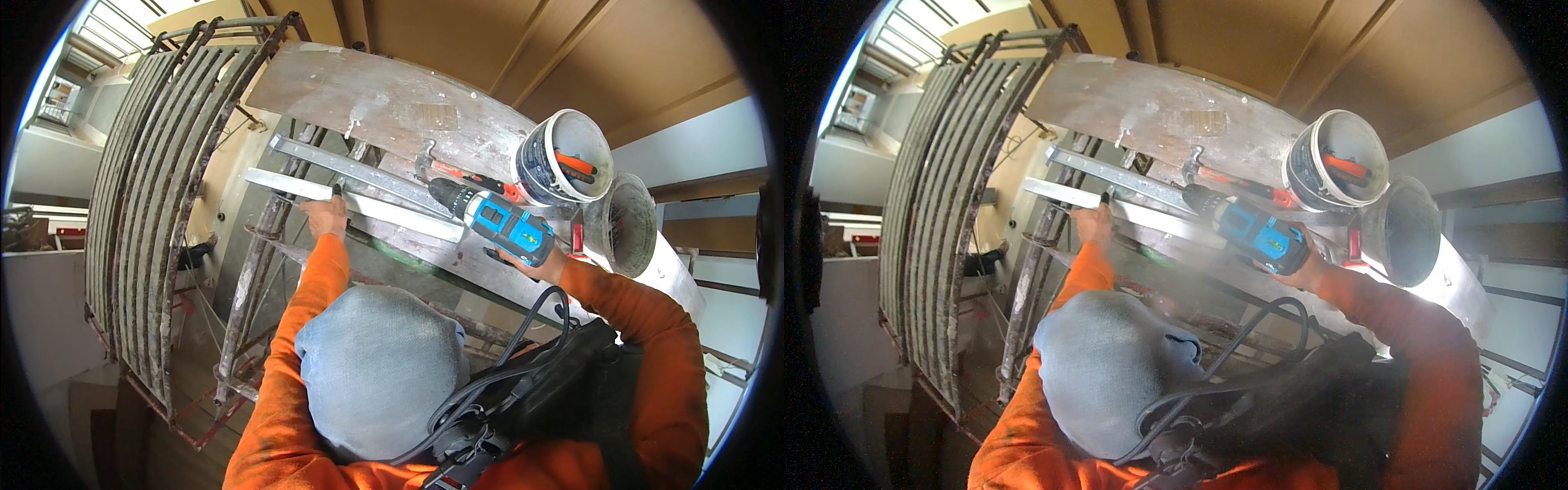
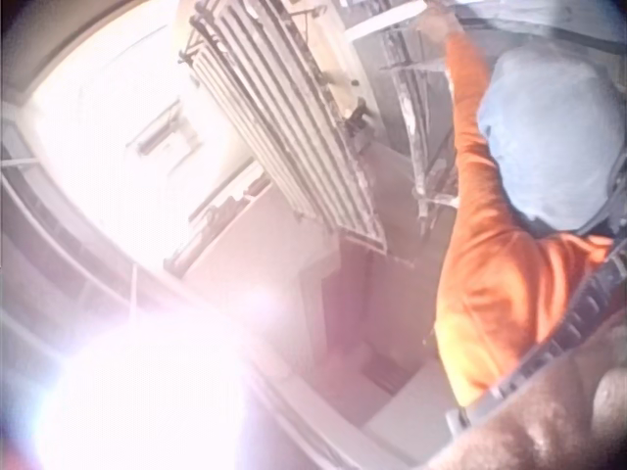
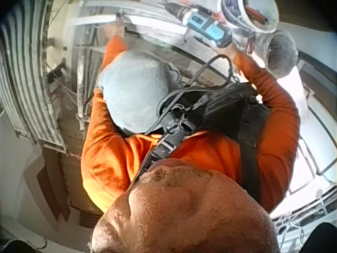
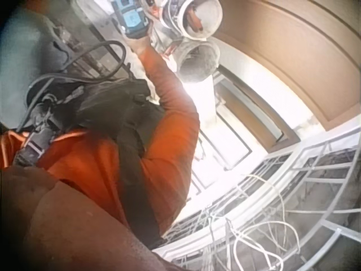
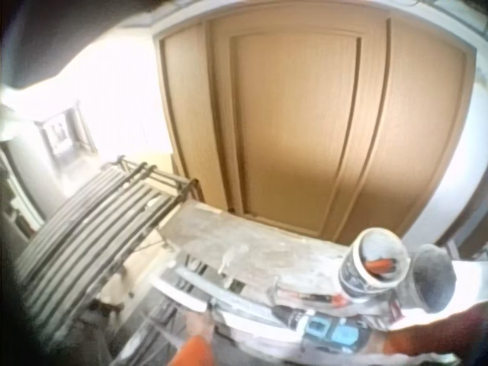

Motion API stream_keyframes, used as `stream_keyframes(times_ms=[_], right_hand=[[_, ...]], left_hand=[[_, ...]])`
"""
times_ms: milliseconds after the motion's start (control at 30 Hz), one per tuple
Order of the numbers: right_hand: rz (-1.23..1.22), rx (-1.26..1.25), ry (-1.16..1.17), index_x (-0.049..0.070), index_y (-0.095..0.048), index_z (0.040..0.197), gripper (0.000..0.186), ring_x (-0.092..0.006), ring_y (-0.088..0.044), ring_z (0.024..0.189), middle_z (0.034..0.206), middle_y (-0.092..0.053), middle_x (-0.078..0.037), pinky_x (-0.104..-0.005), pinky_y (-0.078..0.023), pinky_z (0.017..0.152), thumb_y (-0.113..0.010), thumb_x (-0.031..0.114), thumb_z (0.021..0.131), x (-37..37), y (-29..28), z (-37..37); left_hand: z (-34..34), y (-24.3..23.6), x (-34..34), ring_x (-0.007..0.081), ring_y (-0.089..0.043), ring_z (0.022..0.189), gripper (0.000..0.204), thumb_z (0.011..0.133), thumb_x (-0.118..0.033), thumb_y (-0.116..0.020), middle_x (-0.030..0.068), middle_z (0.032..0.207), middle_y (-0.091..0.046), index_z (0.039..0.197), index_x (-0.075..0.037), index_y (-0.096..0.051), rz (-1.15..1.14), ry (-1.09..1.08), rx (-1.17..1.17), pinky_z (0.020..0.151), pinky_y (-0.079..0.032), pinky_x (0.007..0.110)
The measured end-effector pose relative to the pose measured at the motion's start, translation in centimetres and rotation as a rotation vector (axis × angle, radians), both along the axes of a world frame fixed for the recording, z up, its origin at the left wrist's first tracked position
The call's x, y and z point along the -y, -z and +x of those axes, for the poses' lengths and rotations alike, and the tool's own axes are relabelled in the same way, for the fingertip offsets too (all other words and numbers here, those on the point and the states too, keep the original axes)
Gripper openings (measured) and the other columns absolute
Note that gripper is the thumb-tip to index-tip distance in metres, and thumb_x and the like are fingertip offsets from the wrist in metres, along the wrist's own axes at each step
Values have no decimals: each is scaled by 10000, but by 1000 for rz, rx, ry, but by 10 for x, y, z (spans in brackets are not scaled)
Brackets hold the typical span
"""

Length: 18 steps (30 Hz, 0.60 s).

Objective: The person secures a metal strip to a ceiling panel using a hammer and a cordless drill. They then handle a small black component with wires, manipulating it with both hands.

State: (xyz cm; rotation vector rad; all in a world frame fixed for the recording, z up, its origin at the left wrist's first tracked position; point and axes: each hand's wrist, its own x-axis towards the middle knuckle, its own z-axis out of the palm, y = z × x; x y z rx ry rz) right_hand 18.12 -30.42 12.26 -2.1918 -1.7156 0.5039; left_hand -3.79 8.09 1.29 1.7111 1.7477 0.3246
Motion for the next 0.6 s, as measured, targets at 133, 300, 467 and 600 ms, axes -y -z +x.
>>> stream_keyframes(times_ms=[133,300,467,600], right_hand=[[84,15,-1,157,-608,1285,523,-226,-576,1182,1223,-674,-51,-430,-369,1063,-772,405,854,3,-1,0],[57,84,54,96,-524,1365,707,-311,-512,1233,1290,-606,-111,-419,-382,1081,-800,453,821,9,1,3],[52,-80,101,58,-437,1435,796,-311,-467,1293,1375,-541,-127,-440,-356,1130,-802,409,821,6,8,8],[86,-89,78,49,-437,1433,785,-315,-473,1290,1376,-544,-132,-453,-347,1142,-799,384,823,-7,-1,7]], left_hand=[[8,29,-4,277,-693,826,515,850,-120,-641,210,994,-661,1255,72,-388,-162,-241,469,661,-565,399],[-8,25,-9,227,-661,843,339,910,-133,-606,111,963,-665,1228,-25,-566,-451,-525,1067,719,-554,356],[-11,-69,-15,256,-676,968,466,981,-436,-603,113,1047,-684,1219,-36,-580,-356,-263,1348,895,-545,371],[0,-158,-14,257,-637,879,475,1002,-486,-584,125,980,-625,1179,-46,-549,-193,-53,1504,818,-541,433]])
